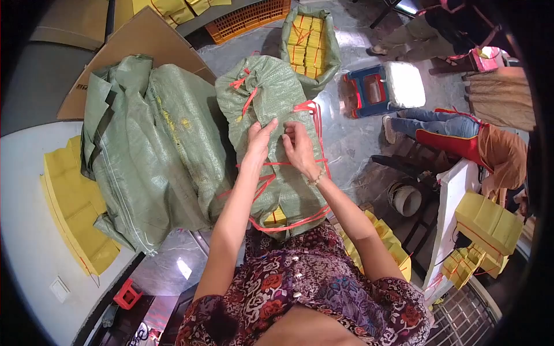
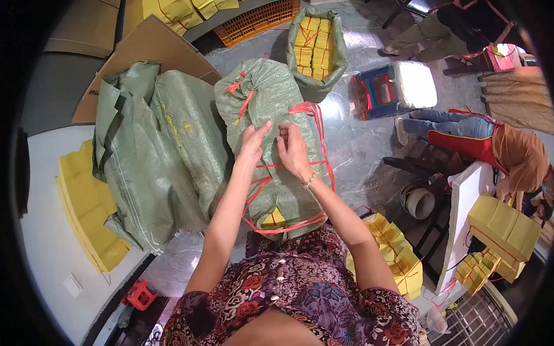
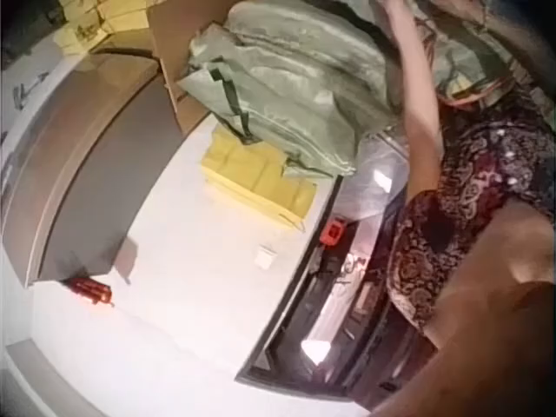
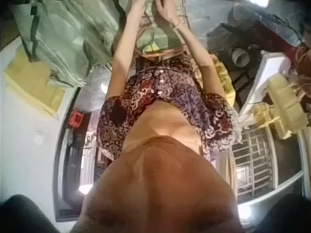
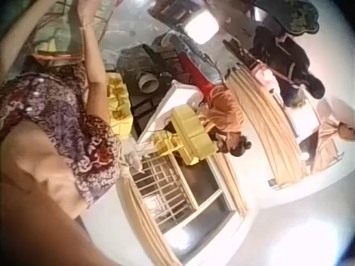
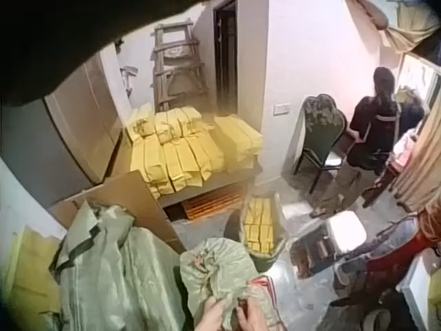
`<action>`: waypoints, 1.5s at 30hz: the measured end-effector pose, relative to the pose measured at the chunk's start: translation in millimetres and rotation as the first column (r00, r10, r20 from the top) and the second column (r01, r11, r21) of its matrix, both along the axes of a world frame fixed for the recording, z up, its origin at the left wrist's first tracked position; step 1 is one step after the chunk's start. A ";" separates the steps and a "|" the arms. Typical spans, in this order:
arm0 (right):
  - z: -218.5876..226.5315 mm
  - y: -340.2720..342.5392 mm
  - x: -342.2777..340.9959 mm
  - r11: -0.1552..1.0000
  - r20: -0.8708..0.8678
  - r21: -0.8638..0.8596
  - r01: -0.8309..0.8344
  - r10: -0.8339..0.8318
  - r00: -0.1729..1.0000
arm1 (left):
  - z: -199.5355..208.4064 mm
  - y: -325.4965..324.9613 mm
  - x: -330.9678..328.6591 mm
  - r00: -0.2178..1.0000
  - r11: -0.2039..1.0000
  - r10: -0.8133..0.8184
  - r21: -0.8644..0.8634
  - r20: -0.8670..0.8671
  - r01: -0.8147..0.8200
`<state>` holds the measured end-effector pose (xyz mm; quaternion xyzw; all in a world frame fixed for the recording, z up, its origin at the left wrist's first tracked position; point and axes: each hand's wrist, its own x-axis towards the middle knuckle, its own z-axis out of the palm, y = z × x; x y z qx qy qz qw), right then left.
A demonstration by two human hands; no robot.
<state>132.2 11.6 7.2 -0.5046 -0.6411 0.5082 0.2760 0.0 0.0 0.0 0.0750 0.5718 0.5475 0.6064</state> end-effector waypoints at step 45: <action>-9.0 17.4 14.9 0.974 0.140 0.158 -0.160 0.138 0.980 | -2.1 14.2 -8.2 0.881 0.964 -0.259 0.165 0.397 0.209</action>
